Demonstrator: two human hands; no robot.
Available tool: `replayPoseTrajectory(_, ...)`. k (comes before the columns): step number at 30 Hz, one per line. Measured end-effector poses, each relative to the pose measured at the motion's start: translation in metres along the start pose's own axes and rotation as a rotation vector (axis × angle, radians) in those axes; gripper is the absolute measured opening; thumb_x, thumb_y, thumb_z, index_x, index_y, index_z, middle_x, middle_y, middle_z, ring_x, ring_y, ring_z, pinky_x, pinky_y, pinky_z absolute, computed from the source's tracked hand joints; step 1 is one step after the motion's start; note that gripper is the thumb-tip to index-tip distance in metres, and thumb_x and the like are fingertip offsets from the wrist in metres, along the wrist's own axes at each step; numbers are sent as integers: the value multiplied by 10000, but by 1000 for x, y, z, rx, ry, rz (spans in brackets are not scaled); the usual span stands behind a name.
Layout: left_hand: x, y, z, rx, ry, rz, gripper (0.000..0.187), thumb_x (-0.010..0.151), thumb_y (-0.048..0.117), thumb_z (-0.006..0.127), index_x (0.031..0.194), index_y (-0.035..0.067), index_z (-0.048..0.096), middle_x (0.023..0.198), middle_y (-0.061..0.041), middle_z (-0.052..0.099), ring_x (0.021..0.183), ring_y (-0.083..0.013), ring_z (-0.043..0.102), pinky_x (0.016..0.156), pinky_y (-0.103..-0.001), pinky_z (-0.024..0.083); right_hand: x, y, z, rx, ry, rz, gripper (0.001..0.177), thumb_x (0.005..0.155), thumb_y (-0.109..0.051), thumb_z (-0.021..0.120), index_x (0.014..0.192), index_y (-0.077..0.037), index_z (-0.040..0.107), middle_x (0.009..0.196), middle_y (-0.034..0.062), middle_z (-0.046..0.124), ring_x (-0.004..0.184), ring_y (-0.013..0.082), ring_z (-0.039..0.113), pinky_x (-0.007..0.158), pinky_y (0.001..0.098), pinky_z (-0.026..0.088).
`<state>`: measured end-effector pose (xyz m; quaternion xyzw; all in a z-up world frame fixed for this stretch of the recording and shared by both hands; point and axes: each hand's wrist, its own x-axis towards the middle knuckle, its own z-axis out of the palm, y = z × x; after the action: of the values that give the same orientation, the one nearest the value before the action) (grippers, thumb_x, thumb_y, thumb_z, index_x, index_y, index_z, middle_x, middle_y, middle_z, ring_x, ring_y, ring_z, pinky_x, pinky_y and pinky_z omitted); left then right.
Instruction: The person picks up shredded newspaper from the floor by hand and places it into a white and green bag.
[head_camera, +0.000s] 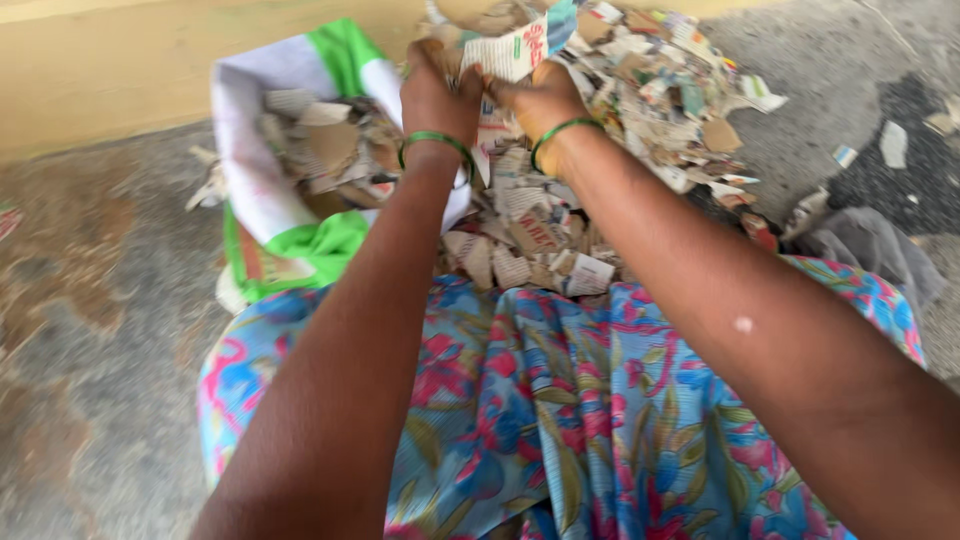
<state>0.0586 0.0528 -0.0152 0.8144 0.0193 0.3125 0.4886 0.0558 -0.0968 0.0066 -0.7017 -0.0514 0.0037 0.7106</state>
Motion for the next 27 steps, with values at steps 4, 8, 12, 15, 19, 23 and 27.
replayPoseTrajectory(4,28,-22,-47,67,38,-6,518,812,240,835,1158,10,525,987,-257,726,953,-450,698,852,-476,547,18,-9,48,169,-208,57,283,848,-94,808,1100,-32,695,1016,93,776,863,208,753,714,400,625)
replayPoseTrajectory(8,38,-56,-86,129,1,-247,567,796,234,816,1205,27,482,1106,-223,707,1038,-413,703,906,-441,558,28,5,98,-61,-271,121,306,863,-88,809,1152,-30,731,1025,81,762,820,208,693,630,391,513)
replayPoseTrajectory(12,21,-83,-103,273,41,-356,659,791,173,802,1291,21,401,1301,-290,551,1159,-480,612,1008,-463,504,40,23,143,-167,-278,177,362,778,15,799,1124,-30,704,998,95,780,833,214,765,676,383,622)
replayPoseTrajectory(15,8,-90,-107,290,35,-452,723,705,174,843,1286,61,429,1401,-267,455,1235,-470,564,1061,-447,481,42,33,165,-348,-228,240,393,760,45,768,1131,-33,661,969,116,741,798,223,726,637,392,584)
replayPoseTrajectory(19,11,-84,-107,292,81,-555,814,675,234,863,1369,137,449,1462,-238,389,1299,-490,442,1076,-488,427,51,55,184,-438,-149,430,260,856,-106,641,1109,-51,657,947,134,715,770,235,669,618,397,497)
replayPoseTrajectory(23,25,-83,-114,255,23,-718,758,749,305,813,1381,103,448,1467,-223,442,1383,-442,421,1122,-523,408,86,88,198,-278,-88,618,368,956,-338,439,1052,-98,700,951,91,779,804,195,699,687,365,515)
replayPoseTrajectory(27,33,-83,-112,259,-5,-692,630,757,349,741,1324,148,554,1445,-194,479,1388,-409,419,1095,-506,420,102,120,200,84,-351,555,391,979,-379,456,1099,-94,697,1038,105,791,927,217,740,802,359,573)
